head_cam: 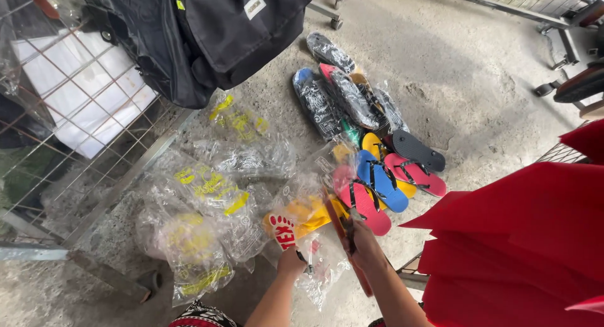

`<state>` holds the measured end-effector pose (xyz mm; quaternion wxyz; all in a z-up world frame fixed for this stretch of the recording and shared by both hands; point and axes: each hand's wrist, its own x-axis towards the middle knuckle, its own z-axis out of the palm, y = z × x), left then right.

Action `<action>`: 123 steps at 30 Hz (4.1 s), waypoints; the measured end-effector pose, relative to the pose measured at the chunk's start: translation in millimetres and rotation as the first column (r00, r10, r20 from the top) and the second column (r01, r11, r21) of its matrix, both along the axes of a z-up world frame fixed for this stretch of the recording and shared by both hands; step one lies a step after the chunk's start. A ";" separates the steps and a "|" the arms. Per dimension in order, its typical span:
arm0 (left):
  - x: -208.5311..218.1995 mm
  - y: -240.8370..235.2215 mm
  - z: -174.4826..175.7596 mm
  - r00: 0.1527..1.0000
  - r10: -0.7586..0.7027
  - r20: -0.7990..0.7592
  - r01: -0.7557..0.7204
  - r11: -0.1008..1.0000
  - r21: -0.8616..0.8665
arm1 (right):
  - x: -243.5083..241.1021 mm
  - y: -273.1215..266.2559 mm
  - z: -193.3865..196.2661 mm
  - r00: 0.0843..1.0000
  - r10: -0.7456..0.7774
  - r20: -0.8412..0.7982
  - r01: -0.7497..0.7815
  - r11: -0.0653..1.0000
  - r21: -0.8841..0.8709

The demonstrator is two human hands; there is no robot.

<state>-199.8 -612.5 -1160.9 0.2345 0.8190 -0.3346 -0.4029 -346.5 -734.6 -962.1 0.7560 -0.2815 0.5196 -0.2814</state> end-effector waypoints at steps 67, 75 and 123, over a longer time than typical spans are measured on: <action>138.2 78.2 372.3 0.869 0.443 0.221 -0.059 0.535 -0.843 | 119.3 135.5 162.6 0.894 0.007 -0.449 -0.346 0.648 -0.679; 145.8 80.7 356.4 0.995 0.090 -0.044 -0.093 0.655 -0.750 | 118.9 122.8 198.0 0.948 0.126 -0.291 -0.301 0.649 -0.699; 108.8 91.0 388.5 0.854 0.289 0.434 0.104 0.721 -0.685 | 124.9 156.0 172.4 0.804 0.019 -0.594 -0.551 0.399 -0.733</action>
